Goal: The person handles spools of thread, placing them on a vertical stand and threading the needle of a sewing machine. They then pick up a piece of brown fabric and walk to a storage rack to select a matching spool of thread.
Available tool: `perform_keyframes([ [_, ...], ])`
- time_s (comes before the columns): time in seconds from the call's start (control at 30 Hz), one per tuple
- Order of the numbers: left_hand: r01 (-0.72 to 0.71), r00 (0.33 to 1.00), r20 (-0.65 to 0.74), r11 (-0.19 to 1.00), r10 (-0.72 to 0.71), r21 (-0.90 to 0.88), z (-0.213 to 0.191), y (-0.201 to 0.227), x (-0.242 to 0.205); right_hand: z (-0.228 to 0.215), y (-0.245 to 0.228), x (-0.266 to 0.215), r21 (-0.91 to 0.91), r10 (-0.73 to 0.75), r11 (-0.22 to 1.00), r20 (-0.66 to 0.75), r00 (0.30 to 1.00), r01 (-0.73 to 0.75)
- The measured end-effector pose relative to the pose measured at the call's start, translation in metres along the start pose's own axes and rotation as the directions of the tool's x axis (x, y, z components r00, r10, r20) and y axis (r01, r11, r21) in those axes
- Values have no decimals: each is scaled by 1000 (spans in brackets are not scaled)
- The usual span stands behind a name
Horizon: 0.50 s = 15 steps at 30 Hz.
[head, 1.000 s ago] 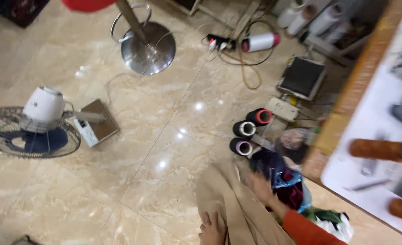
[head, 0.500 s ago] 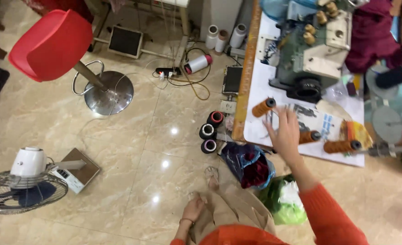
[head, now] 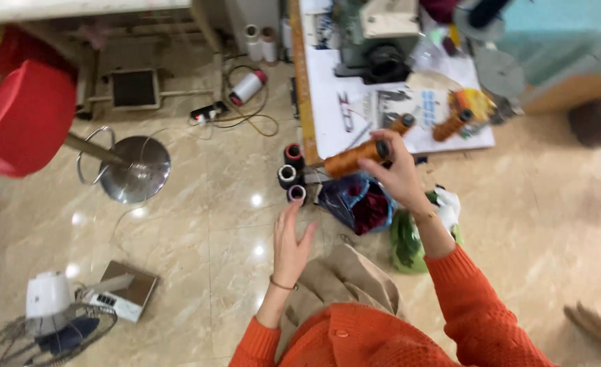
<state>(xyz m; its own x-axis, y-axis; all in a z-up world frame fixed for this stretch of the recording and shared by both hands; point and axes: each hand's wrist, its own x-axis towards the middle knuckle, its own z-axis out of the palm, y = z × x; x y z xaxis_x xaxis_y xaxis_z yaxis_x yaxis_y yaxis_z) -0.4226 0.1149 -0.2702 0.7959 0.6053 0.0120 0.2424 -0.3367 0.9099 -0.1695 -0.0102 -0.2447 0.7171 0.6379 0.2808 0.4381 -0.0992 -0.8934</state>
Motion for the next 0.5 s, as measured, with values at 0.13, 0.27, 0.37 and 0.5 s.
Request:
perform_keyframes([
  [0.13,-508,860,65,861,507,-1,33,67,29,-40,-23,-71,105,94,989,59,994,-100],
  [0.27,-128,831,493,951,257,-280,99,97,25,-70,-11,-134,382,200,907,-18,980,-178],
  [0.37,63,827,524,894,202,-444,174,84,23,-79,-16,-167,677,323,712,-78,943,-188],
  [0.5,279,797,584,765,152,-580,244,118,17,-98,33,-262,879,530,246,230,816,-408],
])
